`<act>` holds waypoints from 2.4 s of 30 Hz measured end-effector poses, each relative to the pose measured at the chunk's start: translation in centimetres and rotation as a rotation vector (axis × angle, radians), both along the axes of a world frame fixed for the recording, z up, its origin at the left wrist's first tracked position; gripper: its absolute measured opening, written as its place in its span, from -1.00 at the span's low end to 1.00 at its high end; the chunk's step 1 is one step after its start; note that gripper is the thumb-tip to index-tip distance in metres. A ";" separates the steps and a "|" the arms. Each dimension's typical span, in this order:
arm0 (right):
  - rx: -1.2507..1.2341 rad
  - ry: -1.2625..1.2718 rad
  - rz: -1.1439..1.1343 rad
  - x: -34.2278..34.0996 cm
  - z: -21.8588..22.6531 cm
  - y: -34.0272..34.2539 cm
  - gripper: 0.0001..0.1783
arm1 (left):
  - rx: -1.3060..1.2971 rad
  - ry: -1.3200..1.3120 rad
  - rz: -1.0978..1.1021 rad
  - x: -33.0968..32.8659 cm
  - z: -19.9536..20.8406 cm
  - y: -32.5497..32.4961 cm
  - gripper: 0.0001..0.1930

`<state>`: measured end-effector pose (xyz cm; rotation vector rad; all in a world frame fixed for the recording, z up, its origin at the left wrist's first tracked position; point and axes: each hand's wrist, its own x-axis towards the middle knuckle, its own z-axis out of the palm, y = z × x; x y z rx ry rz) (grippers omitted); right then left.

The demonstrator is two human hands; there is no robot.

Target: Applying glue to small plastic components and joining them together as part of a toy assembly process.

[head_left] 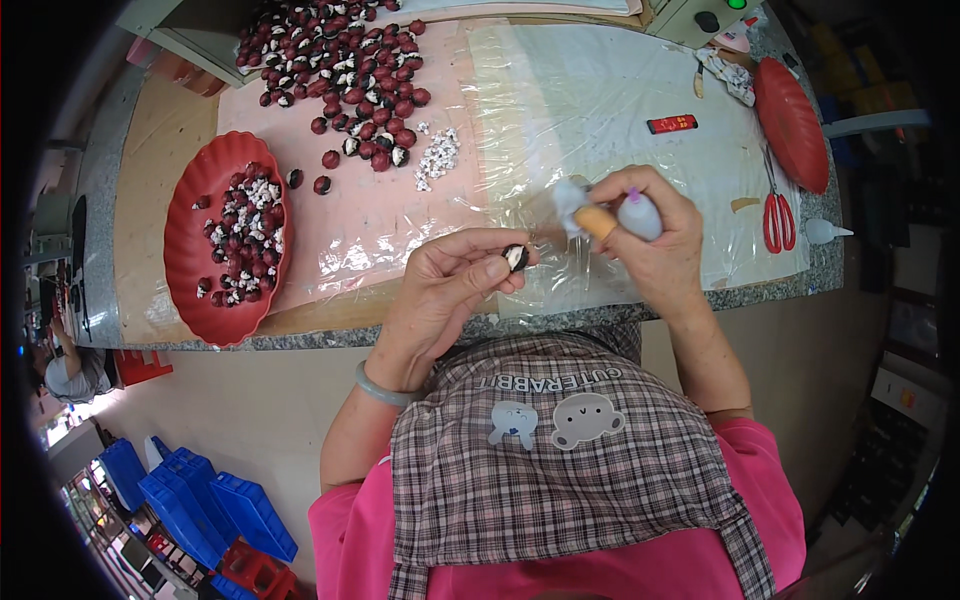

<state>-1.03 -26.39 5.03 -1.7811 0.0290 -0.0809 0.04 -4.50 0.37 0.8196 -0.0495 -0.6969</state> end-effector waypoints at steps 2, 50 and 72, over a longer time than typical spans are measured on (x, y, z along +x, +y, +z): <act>-0.133 -0.105 -0.069 0.3 -0.2 -1.8 -0.88 | 0.012 -0.006 0.004 0.1 -0.2 0.1 -0.71; -0.733 -0.305 0.508 10.3 -3.7 5.4 -0.74 | 0.082 0.014 0.283 -0.8 -1.3 5.4 -0.71; 0.363 0.356 0.352 3.7 -1.8 5.4 -0.86 | 0.238 -0.117 0.317 -0.5 -0.6 2.8 -0.73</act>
